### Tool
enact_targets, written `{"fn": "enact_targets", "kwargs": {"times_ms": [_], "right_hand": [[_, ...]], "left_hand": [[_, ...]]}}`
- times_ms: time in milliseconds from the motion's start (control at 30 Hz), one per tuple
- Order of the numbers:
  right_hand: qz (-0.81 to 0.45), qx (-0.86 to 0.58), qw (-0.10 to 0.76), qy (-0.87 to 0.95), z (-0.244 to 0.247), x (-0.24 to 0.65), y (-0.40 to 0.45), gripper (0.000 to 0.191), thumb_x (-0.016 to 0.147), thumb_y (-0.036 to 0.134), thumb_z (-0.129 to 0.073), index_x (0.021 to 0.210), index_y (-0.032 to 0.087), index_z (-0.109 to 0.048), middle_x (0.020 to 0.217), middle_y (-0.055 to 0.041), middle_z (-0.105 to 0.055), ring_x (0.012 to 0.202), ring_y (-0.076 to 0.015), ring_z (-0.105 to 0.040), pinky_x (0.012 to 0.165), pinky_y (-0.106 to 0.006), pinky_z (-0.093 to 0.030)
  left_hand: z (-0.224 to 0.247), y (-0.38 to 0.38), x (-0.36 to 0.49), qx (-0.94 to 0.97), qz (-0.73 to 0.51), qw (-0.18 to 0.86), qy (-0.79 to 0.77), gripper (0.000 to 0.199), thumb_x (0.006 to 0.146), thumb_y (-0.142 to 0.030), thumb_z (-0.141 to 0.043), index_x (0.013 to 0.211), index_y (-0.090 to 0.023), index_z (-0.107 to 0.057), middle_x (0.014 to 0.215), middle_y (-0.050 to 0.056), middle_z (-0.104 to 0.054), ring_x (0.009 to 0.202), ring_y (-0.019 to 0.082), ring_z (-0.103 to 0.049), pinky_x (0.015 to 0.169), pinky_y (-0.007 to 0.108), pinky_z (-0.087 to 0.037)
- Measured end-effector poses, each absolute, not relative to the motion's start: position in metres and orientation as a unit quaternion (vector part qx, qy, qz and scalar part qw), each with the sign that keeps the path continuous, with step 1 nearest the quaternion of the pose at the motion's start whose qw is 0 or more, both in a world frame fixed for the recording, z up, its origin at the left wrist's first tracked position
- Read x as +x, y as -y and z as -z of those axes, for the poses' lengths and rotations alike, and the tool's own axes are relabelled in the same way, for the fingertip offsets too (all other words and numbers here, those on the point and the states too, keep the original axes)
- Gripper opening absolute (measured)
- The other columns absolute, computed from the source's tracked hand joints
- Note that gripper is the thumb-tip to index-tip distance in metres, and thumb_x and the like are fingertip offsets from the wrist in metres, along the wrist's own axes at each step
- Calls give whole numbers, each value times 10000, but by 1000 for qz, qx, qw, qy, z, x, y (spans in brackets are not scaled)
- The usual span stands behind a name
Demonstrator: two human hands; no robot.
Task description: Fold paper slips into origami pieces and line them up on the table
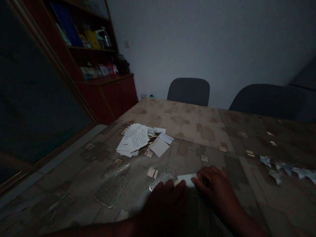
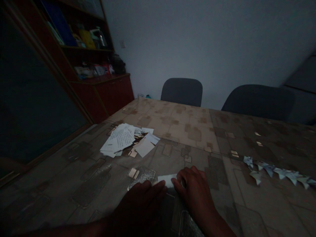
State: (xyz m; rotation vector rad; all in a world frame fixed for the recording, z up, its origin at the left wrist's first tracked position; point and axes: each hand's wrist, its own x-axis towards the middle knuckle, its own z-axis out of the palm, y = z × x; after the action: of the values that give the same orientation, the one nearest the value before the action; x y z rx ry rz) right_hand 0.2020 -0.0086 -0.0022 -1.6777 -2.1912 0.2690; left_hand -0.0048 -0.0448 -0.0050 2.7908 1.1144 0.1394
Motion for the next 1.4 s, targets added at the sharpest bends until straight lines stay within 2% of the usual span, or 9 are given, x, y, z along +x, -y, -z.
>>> {"fn": "enact_targets", "kwargs": {"times_ms": [200,400,667,767,867,967,1067,1167,1400], "right_hand": [[-83,-586,191,783,4,203,8,183,801,266,-671,648,227,-579,643,3,-616,696,-222,-556,673,-336,-338],[-74,-599,180,777,5,202,8,187,787,281,-681,651,223,-566,650,2,-615,705,-232,-558,685,-350,-325],[-92,-622,224,745,11,208,11,115,798,300,-655,842,225,-580,700,-1,-604,727,-239,-557,697,-351,-354],[-110,-612,241,745,10,216,13,83,835,289,-608,785,228,-583,685,4,-594,713,-230,-552,688,-347,-359],[-108,-607,271,739,8,218,17,153,860,297,-570,723,227,-562,684,4,-589,709,-227,-551,694,-355,-370],[-77,-611,285,735,14,209,21,109,813,325,-620,812,229,-569,817,-24,-625,823,-262,-569,743,-395,-385],[-60,-602,285,744,25,200,21,240,709,289,-695,902,224,-567,1030,-82,-631,949,-306,-572,781,-433,-409],[-49,-606,282,742,33,201,19,282,717,271,-680,970,221,-564,1210,-137,-579,1101,-345,-537,863,-495,-401],[-59,-620,296,724,32,214,22,233,789,267,-611,1013,234,-561,1298,-130,-548,1184,-336,-518,915,-507,-405]], "left_hand": [[4,42,-3,924,-52,84,-368,561,879,-352,-562,1362,-137,-374,1331,143,-514,998,303,-531,787,456,-498],[1,39,-2,926,-39,105,-360,586,872,-349,-580,1368,-135,-351,1328,133,-502,1044,304,-507,841,448,-490],[-12,32,2,922,1,112,-370,561,834,-388,-616,1303,-147,-427,1261,124,-539,986,293,-534,803,437,-512],[-12,31,3,922,4,112,-371,541,827,-407,-621,1278,-159,-454,1252,126,-542,974,290,-544,784,419,-516],[-9,30,3,922,-3,105,-372,541,819,-411,-625,1273,-170,-458,1239,116,-549,969,291,-547,772,420,-520],[-5,30,4,922,-11,95,-376,552,807,-408,-638,1276,-180,-457,1216,103,-562,954,286,-549,763,417,-524],[-2,30,4,923,-10,88,-375,576,802,-410,-643,1293,-183,-445,1182,98,-576,922,276,-557,732,400,-527],[-1,30,3,924,-10,82,-372,590,800,-425,-648,1296,-179,-445,1173,102,-580,933,275,-560,738,397,-526],[-1,31,-9,932,-7,65,-358,603,805,-433,-651,1298,-153,-445,1294,133,-540,1007,308,-549,755,432,-536]]}}
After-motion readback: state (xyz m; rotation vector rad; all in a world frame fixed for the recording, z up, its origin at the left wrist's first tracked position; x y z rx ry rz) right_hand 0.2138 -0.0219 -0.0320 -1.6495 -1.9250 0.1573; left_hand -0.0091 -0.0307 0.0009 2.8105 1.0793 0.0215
